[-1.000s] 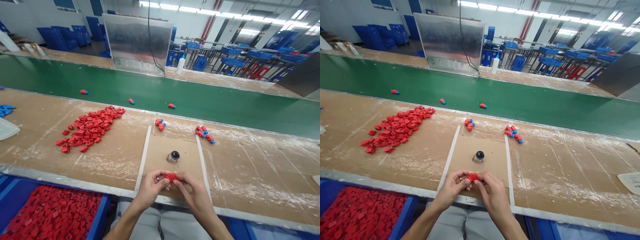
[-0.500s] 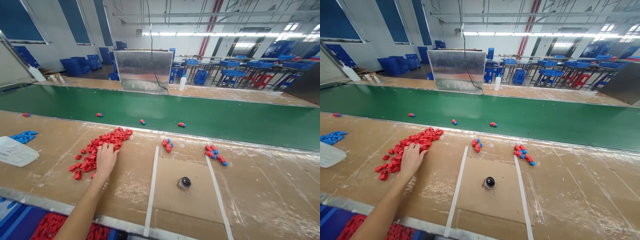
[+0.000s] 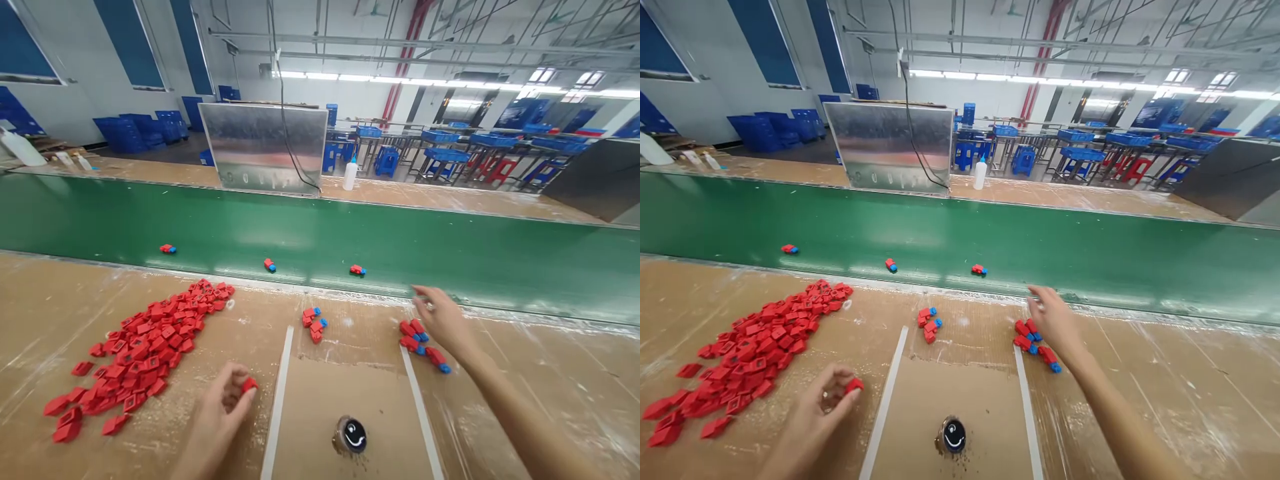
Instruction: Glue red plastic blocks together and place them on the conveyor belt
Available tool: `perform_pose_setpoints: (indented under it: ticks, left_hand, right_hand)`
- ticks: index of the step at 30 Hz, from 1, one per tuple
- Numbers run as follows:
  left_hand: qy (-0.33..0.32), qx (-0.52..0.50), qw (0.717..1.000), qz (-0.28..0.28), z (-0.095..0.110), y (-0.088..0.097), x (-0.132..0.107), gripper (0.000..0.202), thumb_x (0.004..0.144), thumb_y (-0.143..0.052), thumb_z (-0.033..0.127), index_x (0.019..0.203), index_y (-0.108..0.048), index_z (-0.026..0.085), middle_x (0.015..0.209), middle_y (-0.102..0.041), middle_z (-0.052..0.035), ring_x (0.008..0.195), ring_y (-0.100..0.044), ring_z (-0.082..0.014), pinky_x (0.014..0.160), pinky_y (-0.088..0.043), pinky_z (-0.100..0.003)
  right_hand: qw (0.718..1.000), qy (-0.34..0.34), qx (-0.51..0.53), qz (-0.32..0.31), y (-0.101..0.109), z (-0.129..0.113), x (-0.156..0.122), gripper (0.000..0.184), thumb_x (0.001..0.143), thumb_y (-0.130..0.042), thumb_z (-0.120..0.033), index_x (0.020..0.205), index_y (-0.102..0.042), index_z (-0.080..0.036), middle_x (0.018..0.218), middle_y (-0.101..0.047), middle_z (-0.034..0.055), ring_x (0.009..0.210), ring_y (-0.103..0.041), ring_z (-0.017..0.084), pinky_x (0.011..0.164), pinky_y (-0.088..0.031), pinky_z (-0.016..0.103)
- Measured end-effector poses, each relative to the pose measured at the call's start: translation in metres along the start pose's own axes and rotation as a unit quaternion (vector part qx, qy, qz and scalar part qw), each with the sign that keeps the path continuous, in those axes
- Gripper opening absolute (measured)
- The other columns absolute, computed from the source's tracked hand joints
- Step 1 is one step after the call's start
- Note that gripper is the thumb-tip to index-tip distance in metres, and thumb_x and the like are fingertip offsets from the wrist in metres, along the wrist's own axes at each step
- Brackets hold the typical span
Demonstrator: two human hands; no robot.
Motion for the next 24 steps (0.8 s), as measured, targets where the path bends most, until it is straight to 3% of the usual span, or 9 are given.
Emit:
perform_pose_setpoints:
  ticks: [3, 6, 8, 11, 16, 20, 24]
  left_hand:
    - [0.044, -0.132, 0.989, -0.058, 0.007, -0.042, -0.018, 0.031, 0.079, -0.067, 0.042, 0.102, -0.069, 0.02, 0.088, -0.07, -0.0042, 0.083, -0.065, -0.022, 0.074, -0.05, -0.028]
    - [0.067, -0.223, 0.971, -0.045, 0.012, -0.061, -0.031, 0.028, 0.073, -0.073, 0.041, 0.09, -0.074, 0.018, 0.082, -0.067, -0.0039, 0.073, -0.059, -0.0184, 0.065, -0.047, -0.025]
    - [0.045, -0.264, 0.963, -0.028, 0.017, -0.065, -0.039, 0.024, 0.071, -0.076, 0.04, 0.081, -0.072, 0.018, 0.082, -0.064, -0.003, 0.067, -0.053, -0.0145, 0.06, -0.044, -0.022]
    - [0.028, -0.317, 0.947, -0.035, 0.021, -0.07, -0.053, 0.022, 0.071, -0.077, 0.038, 0.075, -0.068, 0.018, 0.09, -0.065, -0.0044, 0.068, -0.052, -0.0132, 0.059, -0.044, -0.021]
    - [0.076, -0.362, 0.922, -0.111, 0.018, -0.092, -0.075, 0.025, 0.074, -0.078, 0.034, 0.093, -0.07, 0.019, 0.084, -0.067, -0.0029, 0.062, -0.055, -0.0114, 0.059, -0.047, -0.023]
    - [0.089, -0.391, 0.905, -0.141, 0.016, -0.109, -0.09, 0.038, 0.072, -0.081, 0.029, 0.108, -0.071, 0.019, 0.093, -0.069, -0.0047, 0.075, -0.061, -0.0138, 0.073, -0.051, -0.026]
    - [0.088, -0.411, 0.895, -0.15, 0.015, -0.12, -0.1, 0.044, 0.073, -0.08, 0.03, 0.115, -0.07, 0.019, 0.098, -0.069, -0.006, 0.078, -0.063, -0.0143, 0.076, -0.053, -0.028]
  right_hand:
    - [0.999, -0.019, -0.004, -0.05, -0.034, -0.013, 0.057, 0.027, 0.098, -0.057, -0.032, 0.119, -0.059, -0.016, 0.119, -0.059, 0.0089, 0.103, -0.06, 0.022, 0.09, -0.051, 0.043]
    - [0.995, -0.052, -0.003, -0.084, -0.072, -0.03, 0.092, 0.027, 0.097, -0.058, -0.034, 0.116, -0.06, -0.015, 0.119, -0.059, 0.0091, 0.107, -0.058, 0.024, 0.093, -0.048, 0.046]
    - [0.992, -0.072, 0.004, -0.099, -0.085, -0.034, 0.096, 0.025, 0.097, -0.059, -0.034, 0.113, -0.062, -0.015, 0.12, -0.059, 0.0089, 0.108, -0.058, 0.024, 0.094, -0.047, 0.047]
    - [0.989, -0.101, 0.021, -0.106, -0.078, -0.027, 0.084, 0.021, 0.096, -0.059, -0.033, 0.108, -0.063, -0.015, 0.118, -0.06, 0.0087, 0.107, -0.058, 0.023, 0.095, -0.047, 0.045]
    - [0.982, -0.138, 0.082, -0.103, -0.025, -0.016, 0.024, 0.021, 0.096, -0.059, -0.032, 0.099, -0.063, -0.012, 0.099, -0.066, 0.0081, 0.091, -0.064, 0.021, 0.086, -0.052, 0.041]
    - [0.968, -0.08, 0.186, -0.145, 0.023, -0.037, -0.067, 0.028, 0.093, -0.054, -0.038, 0.097, -0.065, -0.013, 0.092, -0.071, 0.0126, 0.085, -0.068, 0.023, 0.077, -0.055, 0.037]
    - [0.951, -0.009, 0.253, -0.177, 0.054, -0.071, -0.159, 0.036, 0.089, -0.057, -0.048, 0.105, -0.064, -0.017, 0.102, -0.071, 0.011, 0.094, -0.067, 0.024, 0.083, -0.055, 0.038]
Point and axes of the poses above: each hand's wrist, its own x-axis towards the middle knuckle, its own y-axis out of the back of the hand, z = x × y, the point moved 5 cm from there along x, towards the middle knuckle
